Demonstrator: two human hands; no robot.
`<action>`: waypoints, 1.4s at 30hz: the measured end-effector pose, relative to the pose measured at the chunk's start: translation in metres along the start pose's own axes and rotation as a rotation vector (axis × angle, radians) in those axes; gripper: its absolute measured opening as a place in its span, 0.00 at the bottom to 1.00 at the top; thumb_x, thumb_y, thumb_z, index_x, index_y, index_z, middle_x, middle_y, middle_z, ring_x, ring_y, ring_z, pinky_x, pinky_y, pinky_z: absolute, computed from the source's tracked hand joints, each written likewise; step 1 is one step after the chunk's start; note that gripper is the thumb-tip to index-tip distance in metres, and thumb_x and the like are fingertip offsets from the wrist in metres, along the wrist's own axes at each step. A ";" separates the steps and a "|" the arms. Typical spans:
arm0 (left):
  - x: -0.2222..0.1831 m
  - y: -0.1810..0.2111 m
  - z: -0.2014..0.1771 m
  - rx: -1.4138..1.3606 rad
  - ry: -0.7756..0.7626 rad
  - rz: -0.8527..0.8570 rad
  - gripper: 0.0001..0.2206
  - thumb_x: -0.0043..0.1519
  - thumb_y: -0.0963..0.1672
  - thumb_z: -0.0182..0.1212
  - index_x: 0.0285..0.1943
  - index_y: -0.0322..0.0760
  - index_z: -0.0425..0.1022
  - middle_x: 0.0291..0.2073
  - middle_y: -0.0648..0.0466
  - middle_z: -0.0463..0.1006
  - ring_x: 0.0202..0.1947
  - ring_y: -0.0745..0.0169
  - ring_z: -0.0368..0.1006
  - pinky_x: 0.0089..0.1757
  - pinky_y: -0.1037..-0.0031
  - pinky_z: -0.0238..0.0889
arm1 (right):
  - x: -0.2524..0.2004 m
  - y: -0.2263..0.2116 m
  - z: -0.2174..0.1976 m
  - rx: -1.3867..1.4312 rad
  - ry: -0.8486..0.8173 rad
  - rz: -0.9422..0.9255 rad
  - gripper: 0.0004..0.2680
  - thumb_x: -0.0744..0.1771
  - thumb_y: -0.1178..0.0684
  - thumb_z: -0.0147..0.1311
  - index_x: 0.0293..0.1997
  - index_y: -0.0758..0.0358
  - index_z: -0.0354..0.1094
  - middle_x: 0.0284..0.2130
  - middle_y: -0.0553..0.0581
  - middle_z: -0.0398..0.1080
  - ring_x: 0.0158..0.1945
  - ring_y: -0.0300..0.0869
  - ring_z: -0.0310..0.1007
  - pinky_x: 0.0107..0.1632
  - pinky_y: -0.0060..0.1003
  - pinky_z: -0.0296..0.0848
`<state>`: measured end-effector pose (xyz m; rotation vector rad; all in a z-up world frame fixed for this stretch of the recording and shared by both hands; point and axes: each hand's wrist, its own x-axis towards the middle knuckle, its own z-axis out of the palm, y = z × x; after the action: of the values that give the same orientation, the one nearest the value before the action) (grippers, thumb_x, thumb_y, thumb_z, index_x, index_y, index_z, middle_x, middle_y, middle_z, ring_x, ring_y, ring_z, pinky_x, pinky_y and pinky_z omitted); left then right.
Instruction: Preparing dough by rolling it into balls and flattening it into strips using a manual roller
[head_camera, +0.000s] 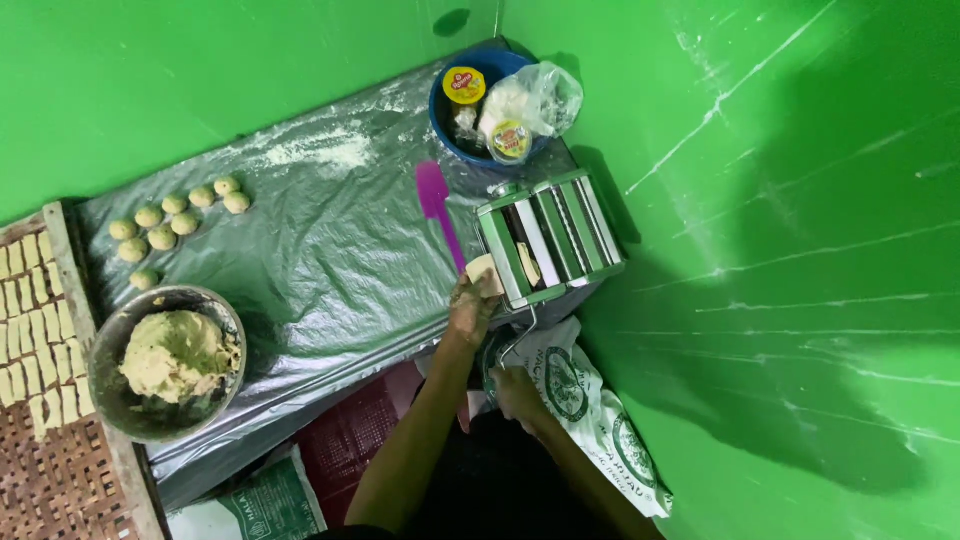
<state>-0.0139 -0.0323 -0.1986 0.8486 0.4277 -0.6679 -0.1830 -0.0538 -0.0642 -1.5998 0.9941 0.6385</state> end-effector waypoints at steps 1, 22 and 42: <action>-0.011 0.009 0.008 0.006 0.002 0.010 0.15 0.61 0.43 0.71 0.55 0.42 0.74 0.41 0.55 0.79 0.37 0.60 0.77 0.37 0.70 0.77 | -0.004 0.003 0.005 0.150 -0.030 -0.089 0.18 0.70 0.40 0.43 0.24 0.60 0.64 0.11 0.49 0.57 0.18 0.34 0.56 0.28 0.27 0.58; 0.000 0.022 -0.018 0.002 0.016 0.059 0.08 0.62 0.41 0.67 0.48 0.40 0.76 0.40 0.54 0.79 0.36 0.62 0.75 0.36 0.73 0.70 | -0.059 0.021 -0.142 0.085 0.232 -0.210 0.16 0.68 0.44 0.51 0.22 0.63 0.64 0.16 0.54 0.61 0.22 0.43 0.59 0.28 0.41 0.62; -0.040 0.072 -0.015 0.092 0.061 0.221 0.15 0.60 0.44 0.71 0.54 0.38 0.76 0.40 0.49 0.81 0.36 0.58 0.80 0.40 0.65 0.76 | 0.108 0.086 -0.018 0.101 0.114 -0.358 0.20 0.69 0.40 0.44 0.16 0.58 0.58 0.11 0.54 0.54 0.15 0.43 0.55 0.22 0.42 0.57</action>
<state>0.0056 0.0290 -0.1443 0.9897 0.3533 -0.4612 -0.2042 -0.1048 -0.1918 -1.6838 0.7798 0.2509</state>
